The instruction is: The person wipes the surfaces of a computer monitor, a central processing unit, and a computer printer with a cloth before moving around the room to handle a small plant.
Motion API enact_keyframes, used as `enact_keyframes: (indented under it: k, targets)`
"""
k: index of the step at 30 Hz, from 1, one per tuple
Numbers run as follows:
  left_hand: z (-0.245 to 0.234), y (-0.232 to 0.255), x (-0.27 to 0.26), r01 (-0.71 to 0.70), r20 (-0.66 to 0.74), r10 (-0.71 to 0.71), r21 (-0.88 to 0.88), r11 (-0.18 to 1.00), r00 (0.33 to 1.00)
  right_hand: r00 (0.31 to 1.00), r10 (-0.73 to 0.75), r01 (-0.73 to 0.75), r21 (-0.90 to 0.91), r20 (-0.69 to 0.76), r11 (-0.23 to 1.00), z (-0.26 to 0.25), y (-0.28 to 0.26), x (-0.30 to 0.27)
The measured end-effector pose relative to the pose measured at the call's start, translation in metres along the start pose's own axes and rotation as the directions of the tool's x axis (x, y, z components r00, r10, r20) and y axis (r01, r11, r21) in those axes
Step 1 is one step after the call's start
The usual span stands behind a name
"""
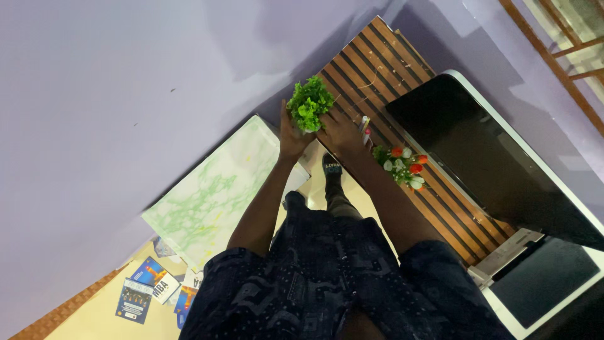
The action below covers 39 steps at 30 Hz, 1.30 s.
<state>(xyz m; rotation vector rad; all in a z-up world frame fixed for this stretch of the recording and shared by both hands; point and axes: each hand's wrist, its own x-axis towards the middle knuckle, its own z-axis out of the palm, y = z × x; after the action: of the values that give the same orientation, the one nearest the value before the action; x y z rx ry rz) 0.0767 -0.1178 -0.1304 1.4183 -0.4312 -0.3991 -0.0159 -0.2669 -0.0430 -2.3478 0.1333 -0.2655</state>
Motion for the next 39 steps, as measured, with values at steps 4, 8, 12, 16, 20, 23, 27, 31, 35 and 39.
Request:
enact_keyframes:
  k: [4, 8, 12, 16, 20, 23, 27, 31, 35, 39]
  targets:
    - [-0.002, 0.022, 0.005, -0.035, 0.066, 0.058, -0.303, 0.952, 0.996, 0.99, -0.139, 0.138, -0.029, -0.003, 0.99, 0.002, 0.007, -0.003]
    - [-0.013, 0.006, 0.004, -0.136, 0.081, 0.109, 0.534, 0.834, 0.991, 0.998, 0.048, -0.051, 0.053, 0.049, 0.997, 0.012, 0.016, -0.013]
    - [-0.017, -0.006, 0.013, -0.189, 0.136, 0.132, 0.628, 0.755, 0.982, 0.997, 0.053, -0.066, 0.3, 0.051, 0.952, 0.014, 0.026, -0.002]
    - [-0.022, -0.009, 0.021, -0.178, 0.219, 0.061, 0.569, 0.803, 0.974, 0.991, -0.06, 0.086, 0.23, -0.12, 0.969, 0.021, 0.037, 0.008]
    - [-0.021, -0.003, 0.017, -0.171, 0.167, 0.082, 0.636, 0.753, 0.983, 0.998, 0.036, -0.037, -0.035, -0.05, 0.999, 0.023, 0.046, 0.026]
    - [-0.021, 0.016, 0.018, -0.172, 0.115, 0.132, 0.478, 0.861, 0.985, 0.976, 0.176, -0.179, 0.015, 0.131, 0.984, 0.017, 0.038, 0.03]
    - [-0.018, 0.016, 0.018, -0.248, 0.231, 0.121, 0.665, 0.704, 0.965, 0.956, 0.226, -0.292, 0.534, 0.187, 0.794, 0.021, 0.02, 0.019]
    - [-0.009, 0.011, 0.008, -0.24, 0.264, 0.055, 0.746, 0.622, 0.963, 0.996, -0.054, 0.075, 0.313, -0.076, 0.947, 0.029, 0.028, 0.011]
    - [-0.009, 0.019, -0.002, -0.261, 0.308, 0.014, 0.779, 0.57, 0.951, 0.994, 0.002, 0.008, 0.091, -0.11, 0.996, 0.016, 0.01, 0.014]
    - [-0.018, 0.024, -0.004, -0.359, 0.416, 0.048, 0.716, 0.599, 0.908, 0.937, 0.204, -0.234, 0.074, 0.284, 0.97, -0.013, -0.022, 0.032]
